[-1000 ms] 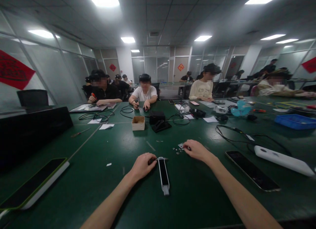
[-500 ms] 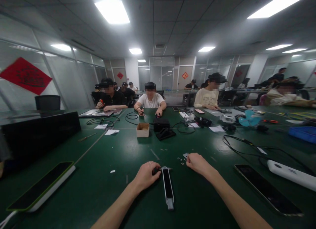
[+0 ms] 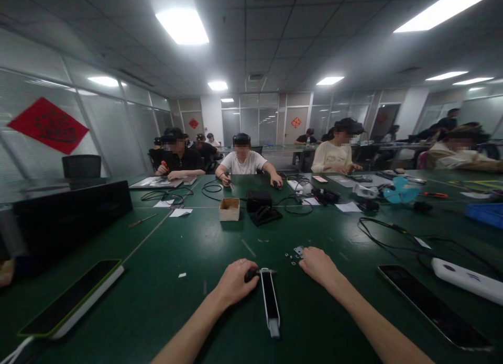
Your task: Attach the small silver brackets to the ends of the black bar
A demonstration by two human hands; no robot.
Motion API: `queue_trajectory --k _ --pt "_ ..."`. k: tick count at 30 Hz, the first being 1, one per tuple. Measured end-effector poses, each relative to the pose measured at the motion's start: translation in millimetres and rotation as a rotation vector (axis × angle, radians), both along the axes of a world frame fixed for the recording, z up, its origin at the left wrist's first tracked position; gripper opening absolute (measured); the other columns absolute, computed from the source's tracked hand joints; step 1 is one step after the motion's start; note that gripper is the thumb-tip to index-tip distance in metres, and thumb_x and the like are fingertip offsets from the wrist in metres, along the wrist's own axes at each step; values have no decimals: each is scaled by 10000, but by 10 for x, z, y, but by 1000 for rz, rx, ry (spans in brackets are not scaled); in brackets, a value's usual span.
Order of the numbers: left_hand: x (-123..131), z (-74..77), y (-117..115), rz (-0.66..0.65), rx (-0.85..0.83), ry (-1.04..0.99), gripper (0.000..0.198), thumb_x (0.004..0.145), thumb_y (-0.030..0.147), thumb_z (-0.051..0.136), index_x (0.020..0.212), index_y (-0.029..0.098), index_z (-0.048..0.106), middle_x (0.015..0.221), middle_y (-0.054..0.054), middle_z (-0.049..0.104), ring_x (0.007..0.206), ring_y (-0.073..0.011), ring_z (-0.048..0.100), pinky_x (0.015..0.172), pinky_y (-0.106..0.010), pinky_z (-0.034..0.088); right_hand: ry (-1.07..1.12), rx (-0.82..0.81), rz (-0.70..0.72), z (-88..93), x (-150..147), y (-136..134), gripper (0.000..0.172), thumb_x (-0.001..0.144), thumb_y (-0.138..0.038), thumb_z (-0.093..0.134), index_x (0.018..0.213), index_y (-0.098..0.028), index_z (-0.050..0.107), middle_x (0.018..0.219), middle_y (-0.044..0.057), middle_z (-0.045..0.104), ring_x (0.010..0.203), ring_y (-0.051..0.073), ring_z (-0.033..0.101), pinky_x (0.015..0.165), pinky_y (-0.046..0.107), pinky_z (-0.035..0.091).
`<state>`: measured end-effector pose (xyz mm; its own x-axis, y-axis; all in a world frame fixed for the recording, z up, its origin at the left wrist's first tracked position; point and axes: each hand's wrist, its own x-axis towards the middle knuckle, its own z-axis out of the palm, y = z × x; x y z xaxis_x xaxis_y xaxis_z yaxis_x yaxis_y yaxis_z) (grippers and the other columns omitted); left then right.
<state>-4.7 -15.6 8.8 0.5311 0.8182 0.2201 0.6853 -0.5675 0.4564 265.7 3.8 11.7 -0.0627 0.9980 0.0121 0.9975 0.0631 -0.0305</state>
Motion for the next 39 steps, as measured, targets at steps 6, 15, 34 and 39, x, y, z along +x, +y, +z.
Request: queue_trajectory --k 6,15,34,39 --pt "-25 19 -2 77 136 -38 254 848 334 522 1029 176 608 942 -47 629 774 -177 574 737 -321 445 110 96 58 73 -77 -84 168 827 -183 468 875 -113 613 921 139 625 856 224 596 709 295 459" --pt "80 -41 -93 -171 564 -159 129 902 254 523 979 177 591 878 -46 643 788 -154 580 719 -286 426 785 247 511 68 -699 -382 118 858 -194 468 828 -173 581 814 36 573 745 152 538 669 269 445" --pt "60 -47 -32 -145 682 -135 146 929 220 485 931 181 626 816 -36 671 692 -129 587 660 -267 436 882 119 422 101 -752 -462 222 902 -333 461 849 -176 608 804 26 568 741 150 524 676 263 426" --pt "95 -32 -39 -163 609 -170 134 892 198 494 914 182 625 820 -47 671 719 -137 607 678 -264 476 856 144 457 72 -737 -467 202 902 -327 470 871 -182 607 839 28 572 765 148 533 687 260 433"
